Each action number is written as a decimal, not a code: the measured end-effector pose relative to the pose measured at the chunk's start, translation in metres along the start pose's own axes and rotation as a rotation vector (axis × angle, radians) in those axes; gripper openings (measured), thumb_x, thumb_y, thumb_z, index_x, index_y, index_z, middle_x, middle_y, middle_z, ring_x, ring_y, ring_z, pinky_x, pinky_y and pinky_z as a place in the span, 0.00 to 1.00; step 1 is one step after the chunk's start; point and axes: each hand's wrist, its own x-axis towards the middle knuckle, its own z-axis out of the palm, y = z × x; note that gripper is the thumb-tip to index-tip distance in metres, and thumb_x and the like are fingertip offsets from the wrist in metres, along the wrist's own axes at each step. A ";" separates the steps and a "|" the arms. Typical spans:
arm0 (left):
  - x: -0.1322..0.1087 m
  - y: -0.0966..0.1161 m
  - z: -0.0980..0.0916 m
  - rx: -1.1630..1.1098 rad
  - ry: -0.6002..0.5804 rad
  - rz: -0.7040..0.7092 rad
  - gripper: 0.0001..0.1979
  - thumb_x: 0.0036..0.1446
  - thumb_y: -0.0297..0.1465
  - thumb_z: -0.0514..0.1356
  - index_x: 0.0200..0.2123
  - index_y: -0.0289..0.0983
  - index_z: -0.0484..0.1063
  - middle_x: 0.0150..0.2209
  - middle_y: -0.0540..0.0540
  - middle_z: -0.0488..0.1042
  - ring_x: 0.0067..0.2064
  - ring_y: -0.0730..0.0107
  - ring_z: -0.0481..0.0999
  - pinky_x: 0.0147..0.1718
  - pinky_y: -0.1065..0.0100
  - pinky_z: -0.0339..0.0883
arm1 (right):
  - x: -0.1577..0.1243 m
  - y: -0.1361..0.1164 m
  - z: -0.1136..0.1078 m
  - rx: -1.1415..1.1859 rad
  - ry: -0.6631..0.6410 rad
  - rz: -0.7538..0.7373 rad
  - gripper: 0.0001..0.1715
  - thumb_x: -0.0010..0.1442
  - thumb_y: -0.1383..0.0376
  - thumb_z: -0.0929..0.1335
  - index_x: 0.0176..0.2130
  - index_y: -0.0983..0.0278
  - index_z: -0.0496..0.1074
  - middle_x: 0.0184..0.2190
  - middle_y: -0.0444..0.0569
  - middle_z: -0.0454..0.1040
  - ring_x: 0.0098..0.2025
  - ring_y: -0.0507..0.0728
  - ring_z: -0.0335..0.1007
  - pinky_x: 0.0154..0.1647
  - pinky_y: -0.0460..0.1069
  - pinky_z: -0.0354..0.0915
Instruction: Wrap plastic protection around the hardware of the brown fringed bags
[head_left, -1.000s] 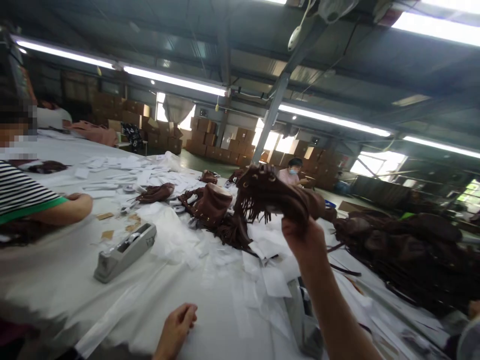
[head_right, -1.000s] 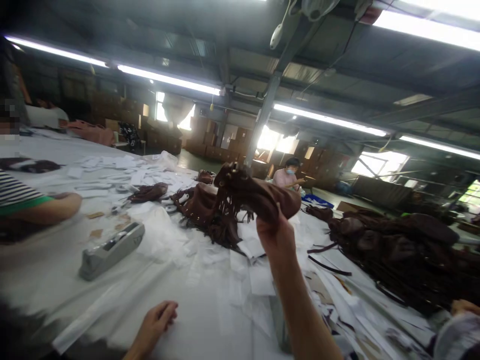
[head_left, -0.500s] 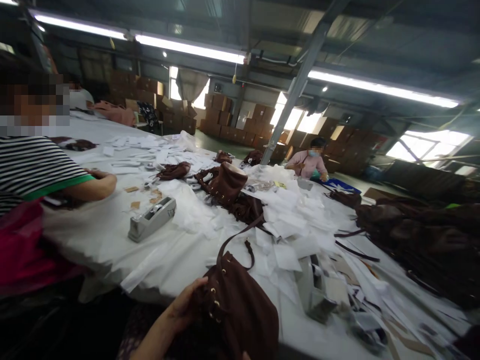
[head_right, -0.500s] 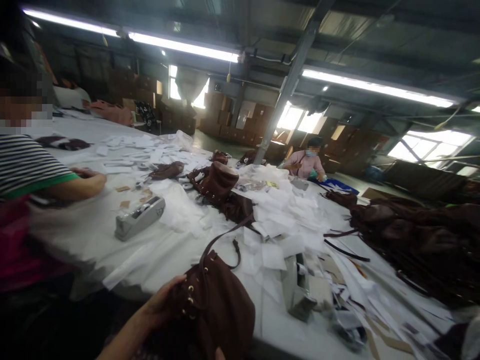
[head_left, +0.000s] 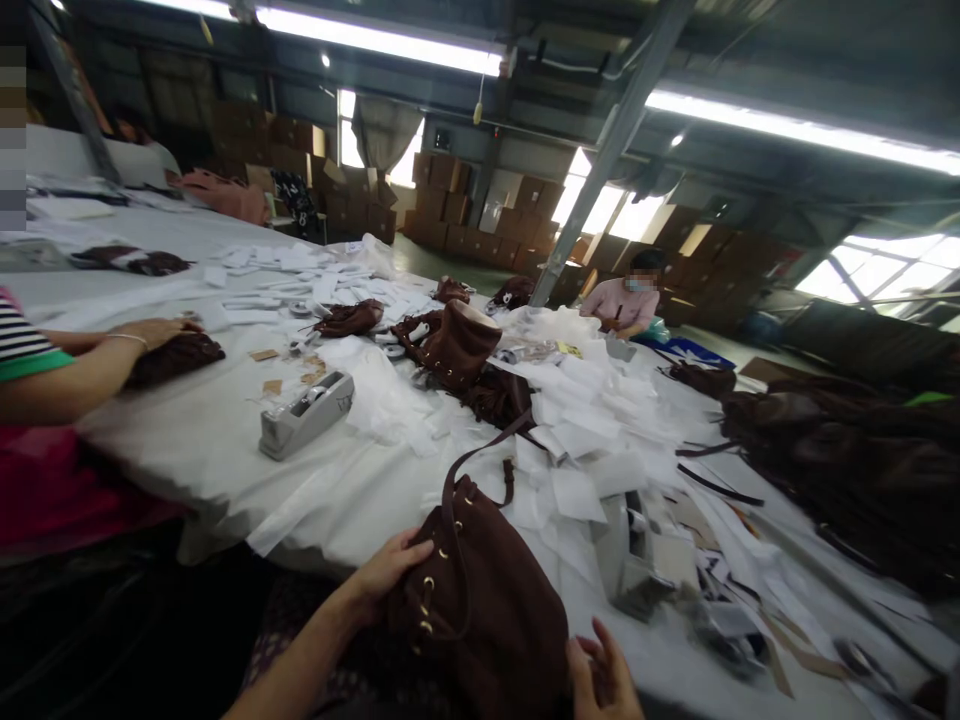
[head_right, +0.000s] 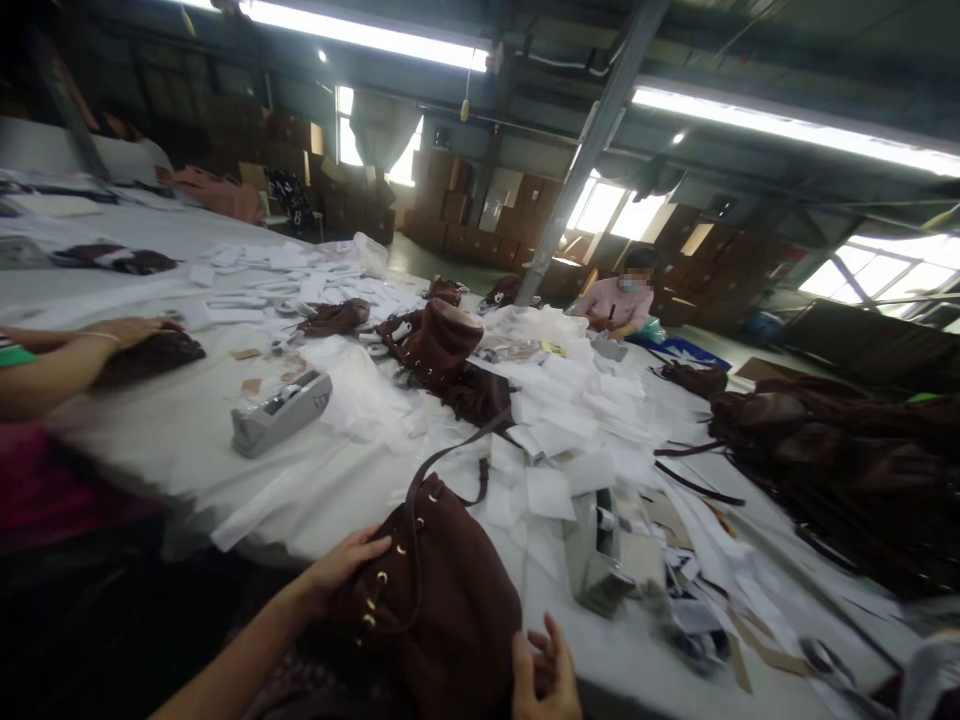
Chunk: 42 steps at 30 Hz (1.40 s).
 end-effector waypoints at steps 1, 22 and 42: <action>0.001 -0.001 0.003 -0.010 -0.003 -0.001 0.21 0.52 0.37 0.64 0.46 0.32 0.70 0.38 0.39 0.77 0.39 0.59 0.78 0.37 0.65 0.71 | 0.001 -0.011 -0.001 -0.022 -0.070 -0.023 0.48 0.43 0.36 0.65 0.50 0.69 0.70 0.39 0.56 0.76 0.41 0.64 0.72 0.40 0.52 0.68; -0.025 0.060 0.033 1.165 0.386 0.349 0.33 0.52 0.44 0.59 0.58 0.36 0.61 0.58 0.36 0.64 0.59 0.46 0.62 0.53 0.54 0.61 | 0.096 -0.207 -0.015 1.016 -0.443 -0.008 0.09 0.52 0.67 0.71 0.35 0.63 0.70 0.22 0.38 0.64 0.22 0.46 0.60 0.30 0.46 0.68; 0.074 -0.003 0.018 1.940 0.425 0.128 0.32 0.60 0.38 0.48 0.62 0.23 0.50 0.59 0.20 0.52 0.50 0.44 0.71 0.40 0.57 0.67 | 0.047 -0.417 -0.166 0.783 -0.298 -0.674 0.28 0.60 0.65 0.50 0.36 0.79 0.71 0.27 0.39 0.73 0.26 0.38 0.63 0.25 0.53 0.50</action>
